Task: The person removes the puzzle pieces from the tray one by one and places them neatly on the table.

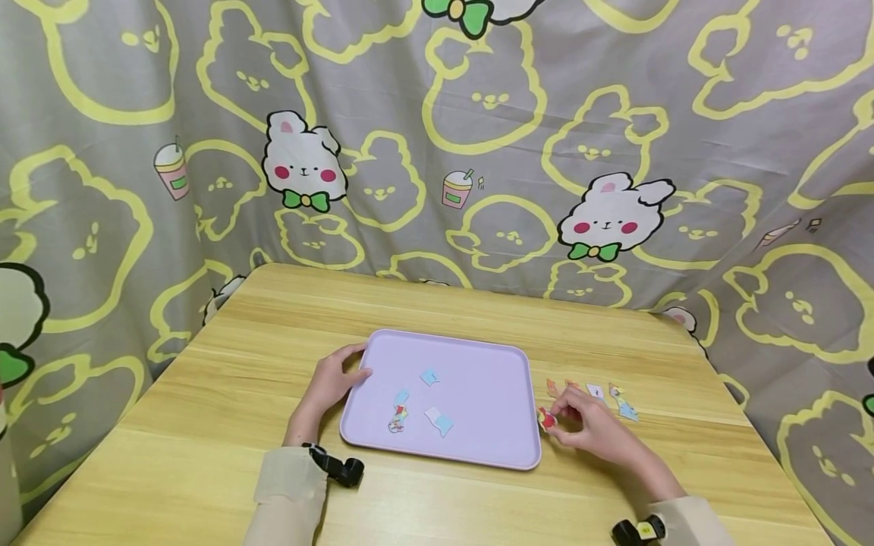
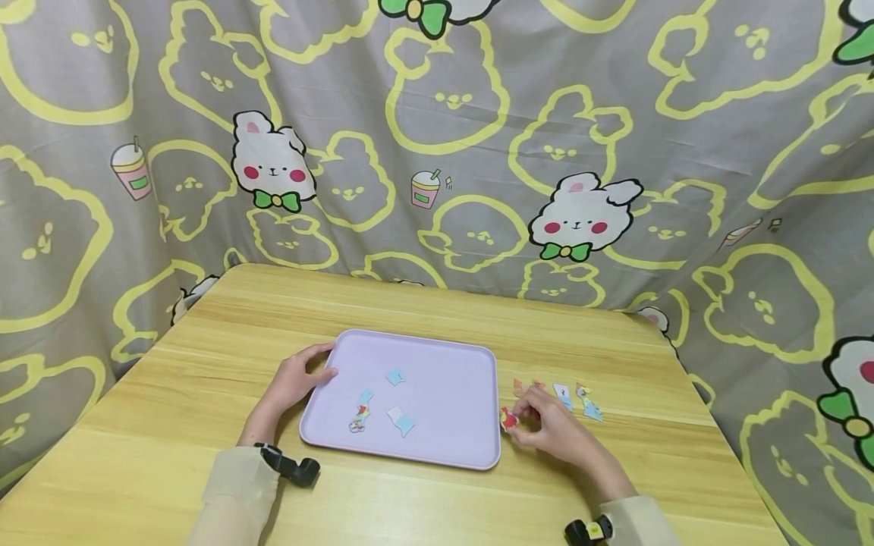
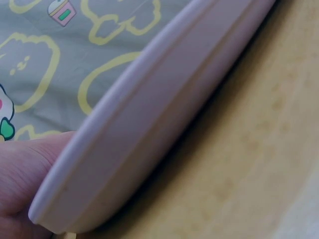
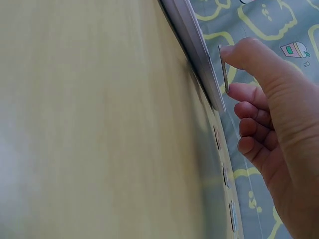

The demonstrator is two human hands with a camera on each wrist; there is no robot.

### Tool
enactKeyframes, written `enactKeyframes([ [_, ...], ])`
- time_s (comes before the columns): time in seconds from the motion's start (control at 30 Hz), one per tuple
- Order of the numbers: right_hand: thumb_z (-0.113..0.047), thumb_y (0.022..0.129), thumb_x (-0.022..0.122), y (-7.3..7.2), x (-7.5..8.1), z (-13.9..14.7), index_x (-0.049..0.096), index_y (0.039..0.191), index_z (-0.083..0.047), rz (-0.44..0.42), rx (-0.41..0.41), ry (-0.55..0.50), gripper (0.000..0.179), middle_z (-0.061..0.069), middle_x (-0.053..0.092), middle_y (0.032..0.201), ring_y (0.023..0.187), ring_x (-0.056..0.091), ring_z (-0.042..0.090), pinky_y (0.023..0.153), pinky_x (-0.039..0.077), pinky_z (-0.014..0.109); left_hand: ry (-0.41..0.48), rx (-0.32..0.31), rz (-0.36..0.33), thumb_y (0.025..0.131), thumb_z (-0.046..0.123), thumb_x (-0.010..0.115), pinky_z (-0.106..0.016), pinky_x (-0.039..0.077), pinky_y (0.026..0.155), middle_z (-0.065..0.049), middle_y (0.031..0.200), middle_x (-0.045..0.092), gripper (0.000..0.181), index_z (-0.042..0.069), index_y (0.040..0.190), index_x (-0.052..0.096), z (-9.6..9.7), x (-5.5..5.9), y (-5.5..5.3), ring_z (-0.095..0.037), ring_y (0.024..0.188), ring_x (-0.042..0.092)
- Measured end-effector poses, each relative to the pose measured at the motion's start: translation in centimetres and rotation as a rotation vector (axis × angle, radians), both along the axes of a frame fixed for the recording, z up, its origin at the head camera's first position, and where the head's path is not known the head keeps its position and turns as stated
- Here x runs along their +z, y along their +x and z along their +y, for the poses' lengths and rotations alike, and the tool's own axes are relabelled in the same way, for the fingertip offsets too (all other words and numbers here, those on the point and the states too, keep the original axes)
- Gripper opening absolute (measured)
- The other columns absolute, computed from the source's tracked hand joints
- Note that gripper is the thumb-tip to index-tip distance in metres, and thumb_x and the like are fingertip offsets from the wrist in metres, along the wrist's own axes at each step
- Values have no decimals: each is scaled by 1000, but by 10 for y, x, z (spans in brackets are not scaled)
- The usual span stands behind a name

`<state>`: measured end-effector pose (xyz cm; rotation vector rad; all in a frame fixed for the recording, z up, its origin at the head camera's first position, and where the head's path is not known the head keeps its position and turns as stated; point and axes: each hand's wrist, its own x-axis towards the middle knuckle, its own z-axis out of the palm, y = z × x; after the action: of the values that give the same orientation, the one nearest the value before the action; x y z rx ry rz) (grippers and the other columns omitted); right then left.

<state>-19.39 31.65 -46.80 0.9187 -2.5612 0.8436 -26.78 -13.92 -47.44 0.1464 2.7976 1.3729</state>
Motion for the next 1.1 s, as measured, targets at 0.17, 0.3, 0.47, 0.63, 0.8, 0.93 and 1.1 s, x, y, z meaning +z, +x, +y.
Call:
enactKeyframes([
  [0.17,-3,69,82,1,1,4,62,87,-18,-21,-12,4,31,-9,56,80,72,48,2,81,38,3,-2,1,4,91,19,69,-56,30,120,-21,150,45,55,7,142,50,0,0,0,-42,143,35],
  [0.3,-5,70,82,2,1,8,62,88,-19,-45,-59,35,31,-11,57,83,88,61,15,80,45,7,5,-3,0,91,19,69,-56,30,120,-21,150,45,55,7,142,50,0,0,0,-42,143,35],
  [0.47,-6,69,83,4,0,14,62,87,-19,-44,-75,46,31,-11,58,83,84,59,10,65,48,13,9,-9,-1,92,18,68,-56,30,120,-20,151,44,55,7,143,49,-1,0,0,-42,144,34],
  [0.63,-6,69,82,6,-2,18,62,87,-17,-41,-49,40,29,-8,54,78,70,44,-3,55,43,14,8,-9,0,92,18,67,-57,30,119,-21,151,44,55,7,143,49,-1,1,0,-43,143,34],
  [0.8,-7,70,82,5,-2,19,61,88,-18,-64,-44,48,29,-9,54,78,70,45,-2,55,44,14,10,-4,1,92,18,67,-56,30,120,-21,150,45,55,7,143,49,-2,-1,0,-42,144,34],
  [0.93,-8,70,83,5,-3,19,61,87,-19,-57,-34,57,29,-9,53,77,70,46,-2,56,44,13,5,-4,0,92,18,68,-56,30,120,-20,150,45,55,7,143,49,-2,-2,-1,-42,143,35],
  [1.1,-7,70,82,3,-3,18,61,86,-18,-33,-19,63,29,-9,53,76,70,45,-2,55,42,13,5,-3,1,92,18,68,-55,30,120,-20,150,45,55,7,143,49,-1,-1,-2,-41,144,35],
])
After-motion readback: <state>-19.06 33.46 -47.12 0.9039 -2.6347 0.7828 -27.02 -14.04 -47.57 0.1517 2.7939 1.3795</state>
